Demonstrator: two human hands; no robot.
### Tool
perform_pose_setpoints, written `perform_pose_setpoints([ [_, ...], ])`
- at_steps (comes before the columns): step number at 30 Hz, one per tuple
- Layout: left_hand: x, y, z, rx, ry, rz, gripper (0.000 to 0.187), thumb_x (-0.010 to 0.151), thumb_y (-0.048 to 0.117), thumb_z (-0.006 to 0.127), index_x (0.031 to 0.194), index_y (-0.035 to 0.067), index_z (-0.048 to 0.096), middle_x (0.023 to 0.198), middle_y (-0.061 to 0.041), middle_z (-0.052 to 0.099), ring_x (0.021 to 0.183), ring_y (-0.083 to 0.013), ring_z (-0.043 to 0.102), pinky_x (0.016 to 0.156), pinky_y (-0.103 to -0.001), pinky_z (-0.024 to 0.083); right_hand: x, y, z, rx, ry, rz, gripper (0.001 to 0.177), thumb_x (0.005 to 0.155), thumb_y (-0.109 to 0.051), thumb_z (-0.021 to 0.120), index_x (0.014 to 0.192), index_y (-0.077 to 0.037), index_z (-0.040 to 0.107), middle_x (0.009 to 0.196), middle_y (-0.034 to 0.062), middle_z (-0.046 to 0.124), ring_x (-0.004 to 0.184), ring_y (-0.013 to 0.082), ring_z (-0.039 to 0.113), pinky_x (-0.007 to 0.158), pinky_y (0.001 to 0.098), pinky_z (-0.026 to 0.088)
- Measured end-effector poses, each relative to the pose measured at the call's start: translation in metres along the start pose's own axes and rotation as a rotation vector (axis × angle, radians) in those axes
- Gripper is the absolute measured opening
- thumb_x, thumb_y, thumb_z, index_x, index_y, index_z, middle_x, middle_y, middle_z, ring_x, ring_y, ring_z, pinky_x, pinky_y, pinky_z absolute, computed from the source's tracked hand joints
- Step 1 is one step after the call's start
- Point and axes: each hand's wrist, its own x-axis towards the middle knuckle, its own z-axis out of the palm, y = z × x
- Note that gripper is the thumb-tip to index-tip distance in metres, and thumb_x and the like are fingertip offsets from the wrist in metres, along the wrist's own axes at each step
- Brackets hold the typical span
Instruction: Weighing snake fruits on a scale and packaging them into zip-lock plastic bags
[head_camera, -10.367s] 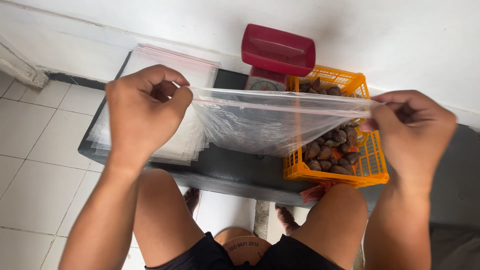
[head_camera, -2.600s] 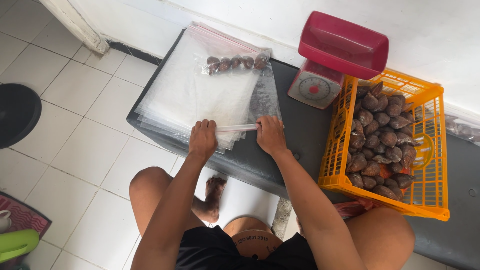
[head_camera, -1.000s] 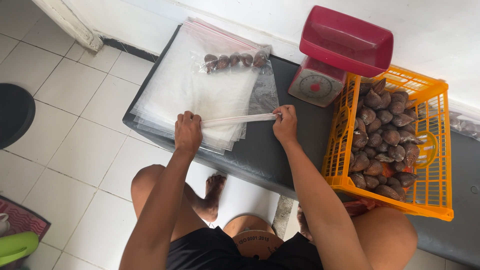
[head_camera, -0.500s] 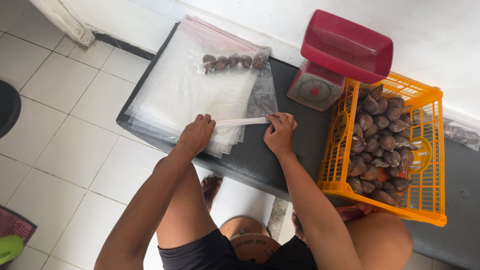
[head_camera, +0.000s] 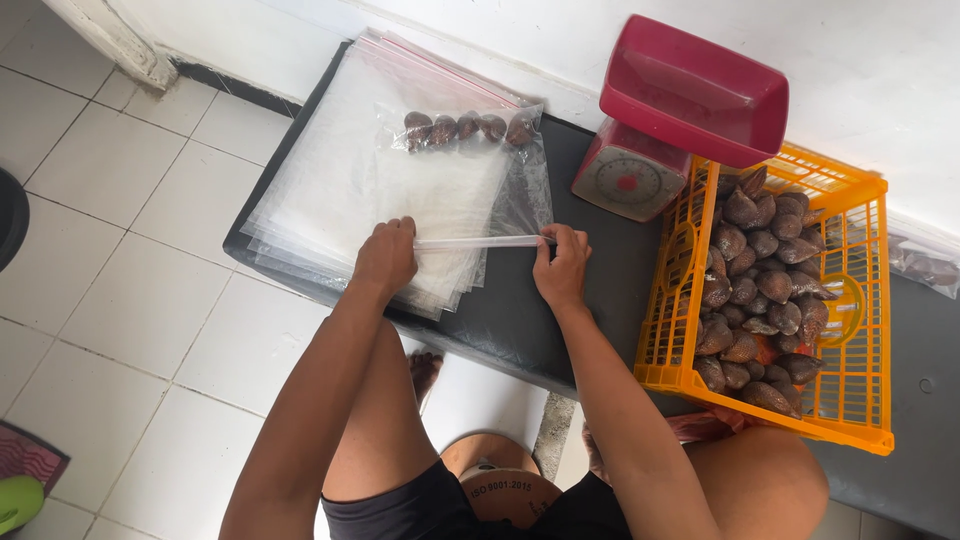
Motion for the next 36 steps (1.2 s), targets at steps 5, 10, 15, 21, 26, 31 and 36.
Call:
perform_pose_setpoints([
  [5, 0.004, -0.001, -0.007, 0.093, 0.078, -0.020, 0.016, 0.092, 0.002, 0.063, 0.106, 0.006, 0.067, 0.102, -0.013, 0.065, 0.101, -0.0273, 0.067, 0.085, -0.039, 0.061, 0.001, 0.000, 0.001, -0.075, 0.024, -0.037, 0.014, 0.095, -0.005, 0.066, 0.103, -0.016, 0.063, 0.101, -0.0017, 0.056, 0.100, 0.0231, 0.057, 0.087, 0.0397, 0.043],
  [10, 0.007, -0.008, 0.002, 0.216, 0.086, 0.008, 0.013, 0.091, 0.005, 0.068, 0.100, 0.011, 0.074, 0.101, -0.009, 0.068, 0.102, -0.0229, 0.066, 0.087, -0.036, 0.058, -0.001, -0.007, -0.001, -0.139, 0.041, -0.067, 0.016, 0.090, -0.002, 0.065, 0.098, -0.016, 0.064, 0.105, -0.0017, 0.052, 0.102, 0.0218, 0.054, 0.087, 0.0387, 0.044],
  [15, 0.000, -0.003, -0.003, 0.214, 0.027, 0.007, 0.021, 0.091, 0.008, 0.068, 0.111, 0.008, 0.073, 0.108, -0.012, 0.069, 0.105, -0.0244, 0.067, 0.089, -0.036, 0.059, -0.003, -0.007, -0.002, -0.130, 0.048, -0.074, 0.022, 0.082, 0.002, 0.062, 0.098, -0.012, 0.067, 0.112, 0.0021, 0.050, 0.106, 0.0248, 0.052, 0.088, 0.0402, 0.044],
  [21, 0.004, -0.005, 0.001, 0.150, 0.053, -0.033, 0.018, 0.095, 0.004, 0.060, 0.108, 0.009, 0.072, 0.100, -0.010, 0.069, 0.100, -0.0237, 0.068, 0.087, -0.036, 0.059, -0.002, -0.008, -0.002, -0.158, 0.043, -0.056, 0.021, 0.095, 0.000, 0.055, 0.103, -0.014, 0.068, 0.107, 0.0007, 0.052, 0.104, 0.0222, 0.054, 0.088, 0.0378, 0.044],
  [26, 0.013, -0.009, 0.002, 0.090, 0.063, -0.084, 0.017, 0.094, 0.004, 0.057, 0.108, 0.008, 0.066, 0.099, -0.011, 0.068, 0.100, -0.0261, 0.067, 0.087, -0.039, 0.058, -0.002, 0.000, 0.003, -0.156, 0.050, -0.021, 0.016, 0.102, -0.005, 0.052, 0.109, -0.015, 0.061, 0.103, 0.0009, 0.052, 0.101, 0.0229, 0.055, 0.085, 0.0388, 0.045],
  [31, 0.019, -0.008, 0.003, 0.076, 0.074, -0.135, 0.015, 0.097, 0.006, 0.056, 0.110, 0.009, 0.061, 0.100, -0.011, 0.066, 0.100, -0.0264, 0.068, 0.086, -0.039, 0.058, 0.002, 0.006, 0.008, -0.163, 0.049, 0.004, 0.009, 0.105, -0.011, 0.054, 0.109, -0.017, 0.060, 0.100, -0.0005, 0.052, 0.099, 0.0230, 0.055, 0.083, 0.0390, 0.046],
  [36, 0.012, 0.003, -0.014, 0.099, 0.125, -0.176, 0.013, 0.099, 0.008, 0.060, 0.110, 0.011, 0.067, 0.104, -0.011, 0.067, 0.100, -0.0244, 0.068, 0.085, -0.036, 0.059, 0.012, 0.008, 0.014, -0.256, 0.045, 0.079, 0.007, 0.103, -0.017, 0.061, 0.109, -0.021, 0.062, 0.098, -0.0022, 0.053, 0.099, 0.0224, 0.056, 0.082, 0.0410, 0.047],
])
